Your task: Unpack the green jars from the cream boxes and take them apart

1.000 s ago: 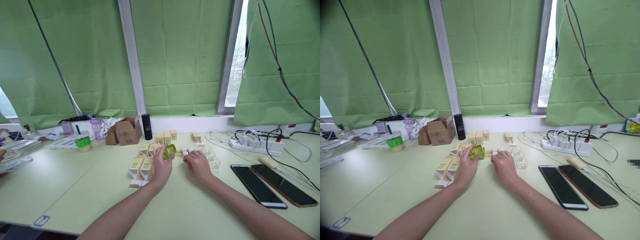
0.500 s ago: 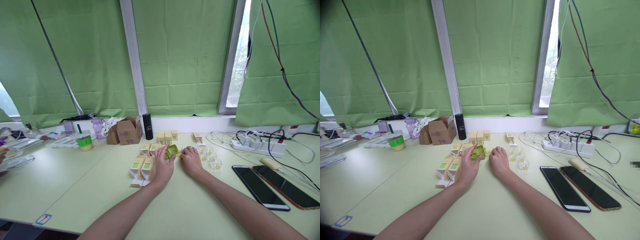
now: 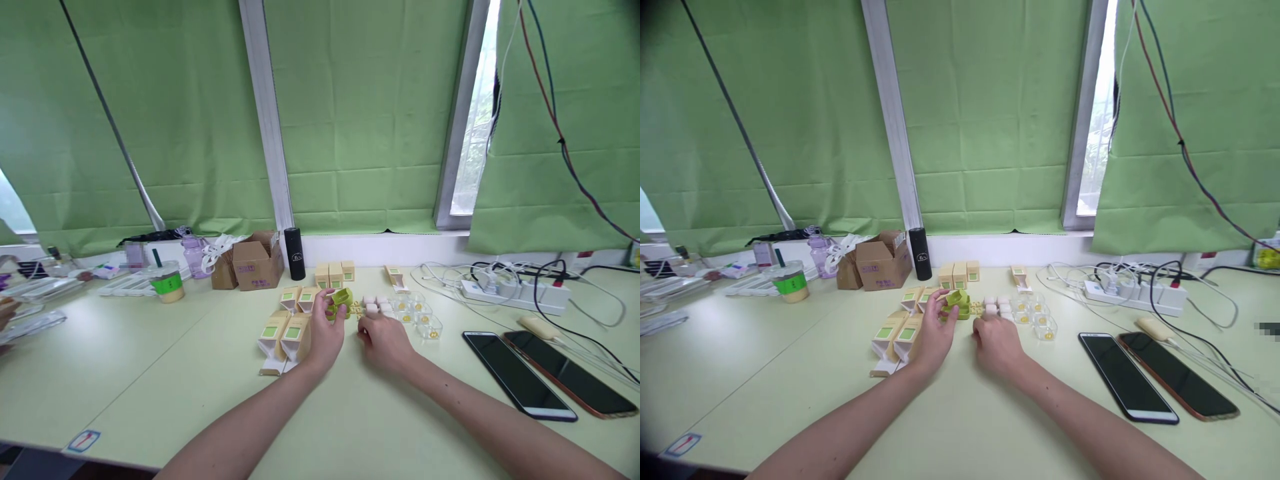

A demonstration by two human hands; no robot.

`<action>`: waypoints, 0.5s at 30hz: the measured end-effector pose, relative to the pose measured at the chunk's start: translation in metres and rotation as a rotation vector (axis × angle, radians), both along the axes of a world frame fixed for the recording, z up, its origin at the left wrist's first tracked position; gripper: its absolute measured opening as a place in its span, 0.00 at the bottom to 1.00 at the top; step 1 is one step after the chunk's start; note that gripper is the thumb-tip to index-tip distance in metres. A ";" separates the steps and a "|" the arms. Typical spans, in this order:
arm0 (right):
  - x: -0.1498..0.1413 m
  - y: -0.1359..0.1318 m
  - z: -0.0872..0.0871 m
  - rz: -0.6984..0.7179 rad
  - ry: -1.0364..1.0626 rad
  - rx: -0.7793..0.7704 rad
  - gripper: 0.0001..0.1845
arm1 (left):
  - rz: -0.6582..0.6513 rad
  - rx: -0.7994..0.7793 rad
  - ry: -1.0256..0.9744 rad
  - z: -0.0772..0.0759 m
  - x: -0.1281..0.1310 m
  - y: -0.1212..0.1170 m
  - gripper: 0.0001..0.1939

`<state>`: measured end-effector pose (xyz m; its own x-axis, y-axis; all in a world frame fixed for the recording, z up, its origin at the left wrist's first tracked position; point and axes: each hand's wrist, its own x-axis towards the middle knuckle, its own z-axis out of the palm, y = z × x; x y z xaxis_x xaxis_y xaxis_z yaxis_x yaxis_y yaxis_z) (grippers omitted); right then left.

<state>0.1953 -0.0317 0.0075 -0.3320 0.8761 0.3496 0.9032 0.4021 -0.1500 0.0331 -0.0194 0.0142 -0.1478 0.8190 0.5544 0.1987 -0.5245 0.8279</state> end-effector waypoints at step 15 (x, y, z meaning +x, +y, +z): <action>0.001 -0.035 -0.008 0.204 0.072 -0.117 0.09 | -0.484 -0.450 -0.653 0.008 0.003 0.000 0.18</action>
